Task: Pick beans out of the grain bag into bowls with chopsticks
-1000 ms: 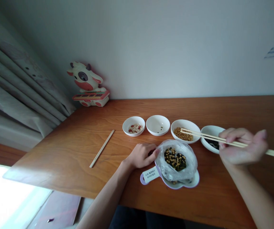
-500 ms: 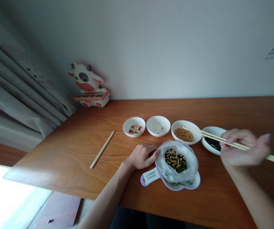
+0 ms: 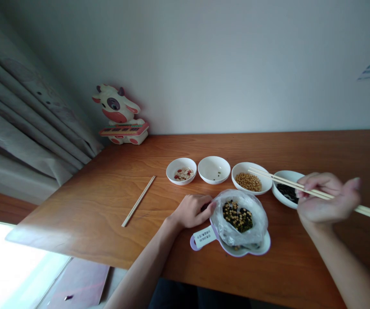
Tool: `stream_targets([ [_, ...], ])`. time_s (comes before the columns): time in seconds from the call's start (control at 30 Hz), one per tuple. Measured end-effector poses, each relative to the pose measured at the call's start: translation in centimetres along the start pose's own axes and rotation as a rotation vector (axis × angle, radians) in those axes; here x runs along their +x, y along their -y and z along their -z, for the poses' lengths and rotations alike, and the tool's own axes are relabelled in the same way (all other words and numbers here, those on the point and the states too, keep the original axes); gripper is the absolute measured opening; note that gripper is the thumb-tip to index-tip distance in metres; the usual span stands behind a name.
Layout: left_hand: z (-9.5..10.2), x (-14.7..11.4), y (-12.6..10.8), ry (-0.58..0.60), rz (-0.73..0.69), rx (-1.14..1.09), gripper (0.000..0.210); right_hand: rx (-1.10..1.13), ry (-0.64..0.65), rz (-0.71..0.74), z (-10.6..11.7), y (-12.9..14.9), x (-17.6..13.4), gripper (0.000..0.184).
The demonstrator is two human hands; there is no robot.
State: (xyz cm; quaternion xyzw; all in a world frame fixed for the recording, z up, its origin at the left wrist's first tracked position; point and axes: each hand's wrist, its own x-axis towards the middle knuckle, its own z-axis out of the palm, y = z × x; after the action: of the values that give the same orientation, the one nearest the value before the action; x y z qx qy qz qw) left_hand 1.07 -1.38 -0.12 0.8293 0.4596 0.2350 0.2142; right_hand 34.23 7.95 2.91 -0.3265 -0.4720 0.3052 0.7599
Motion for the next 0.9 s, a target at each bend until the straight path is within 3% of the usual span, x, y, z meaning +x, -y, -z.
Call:
stream_targets([
  [0.27,0.1,0.0,0.0,0.01,-0.001,-0.001,0.045,0.074,0.078,-0.015,-0.3,0.3,-0.1,0.071],
  [0.37,0.0,0.0,0.1,0.011,-0.003,-0.003,0.045,0.099,0.204,-0.11,-0.4,0.7,-0.2,0.074],
  [0.6,0.0,0.0,0.0,0.006,0.011,0.011,0.044,0.007,0.641,-0.29,-0.9,1.3,-1.5,0.085],
  [0.9,0.0,-0.1,0.0,-0.015,0.014,0.018,0.046,-0.064,0.752,-0.399,-1.8,0.7,-3.5,0.083],
])
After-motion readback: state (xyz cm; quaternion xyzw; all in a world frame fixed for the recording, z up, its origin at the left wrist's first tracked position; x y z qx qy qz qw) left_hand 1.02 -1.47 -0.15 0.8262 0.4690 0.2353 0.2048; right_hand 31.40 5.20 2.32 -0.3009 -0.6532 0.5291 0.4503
